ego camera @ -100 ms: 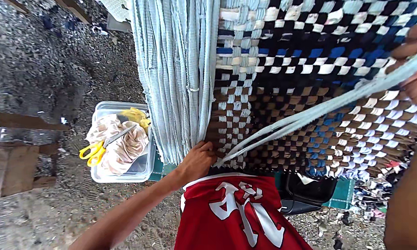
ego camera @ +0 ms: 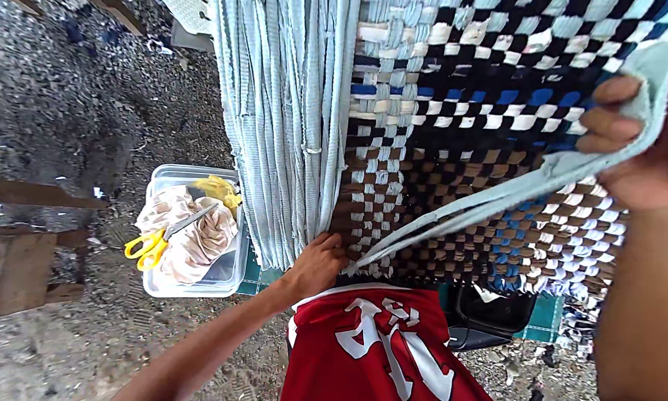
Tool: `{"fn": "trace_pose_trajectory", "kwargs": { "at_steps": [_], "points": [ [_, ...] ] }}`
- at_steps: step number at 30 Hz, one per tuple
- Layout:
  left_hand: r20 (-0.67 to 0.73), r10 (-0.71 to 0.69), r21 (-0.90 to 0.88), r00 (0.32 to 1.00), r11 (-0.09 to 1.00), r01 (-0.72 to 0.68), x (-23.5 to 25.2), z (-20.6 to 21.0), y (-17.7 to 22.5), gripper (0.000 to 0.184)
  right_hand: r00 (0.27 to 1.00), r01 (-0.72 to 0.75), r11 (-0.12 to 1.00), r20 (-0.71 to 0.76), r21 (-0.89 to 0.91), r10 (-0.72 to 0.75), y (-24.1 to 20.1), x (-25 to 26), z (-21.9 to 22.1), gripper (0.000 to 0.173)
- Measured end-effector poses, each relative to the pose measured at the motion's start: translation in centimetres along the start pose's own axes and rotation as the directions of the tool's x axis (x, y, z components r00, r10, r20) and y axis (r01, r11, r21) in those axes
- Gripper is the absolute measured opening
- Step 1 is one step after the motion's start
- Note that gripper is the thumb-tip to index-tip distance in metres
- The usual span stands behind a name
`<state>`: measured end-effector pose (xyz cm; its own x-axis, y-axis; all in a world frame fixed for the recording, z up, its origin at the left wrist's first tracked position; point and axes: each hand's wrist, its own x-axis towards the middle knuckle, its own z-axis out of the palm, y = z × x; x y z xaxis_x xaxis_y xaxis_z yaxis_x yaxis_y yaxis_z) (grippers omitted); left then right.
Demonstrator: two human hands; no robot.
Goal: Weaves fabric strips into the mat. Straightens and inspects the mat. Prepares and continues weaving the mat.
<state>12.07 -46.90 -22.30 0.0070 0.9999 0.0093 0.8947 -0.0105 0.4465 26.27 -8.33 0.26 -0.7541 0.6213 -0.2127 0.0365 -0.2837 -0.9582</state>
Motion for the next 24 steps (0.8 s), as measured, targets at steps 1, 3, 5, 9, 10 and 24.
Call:
{"fn": "trace_pose_trajectory", "kwargs": {
  "at_steps": [1,3,5,9,10,24],
  "points": [
    [-0.030,-0.003,-0.018,1.000,1.000,0.003,-0.1,0.0,0.0,0.022,1.000,-0.012,1.000,0.026,-0.018,0.013,0.4,-0.6,1.9,0.035],
    [-0.057,-0.045,-0.071,0.997,0.997,0.041,0.0,-0.1,0.0,0.022,0.992,-0.037,0.999,0.121,-0.003,0.037,2.2,-1.9,4.7,0.033],
    [-0.030,-0.106,-0.121,0.994,0.987,0.102,0.3,-0.3,0.1,0.022,0.972,-0.105,0.994,0.214,0.006,0.101,5.7,-2.9,7.1,0.027],
    [0.097,-0.111,-0.095,0.989,0.988,0.120,0.9,-0.8,-0.1,0.023,0.880,-0.241,0.947,0.365,-0.210,0.305,16.1,-5.8,11.8,0.028],
    [0.118,-0.085,-0.071,0.989,0.993,0.093,0.9,-0.9,-0.3,0.023,0.866,-0.205,0.937,0.395,-0.283,0.308,18.5,-6.9,12.7,0.029],
    [0.412,-0.022,-0.494,0.911,0.835,0.243,2.9,-2.2,-4.0,0.040,0.943,0.213,0.530,0.314,-0.821,0.107,27.8,-12.8,12.7,0.028]
  ]
}}
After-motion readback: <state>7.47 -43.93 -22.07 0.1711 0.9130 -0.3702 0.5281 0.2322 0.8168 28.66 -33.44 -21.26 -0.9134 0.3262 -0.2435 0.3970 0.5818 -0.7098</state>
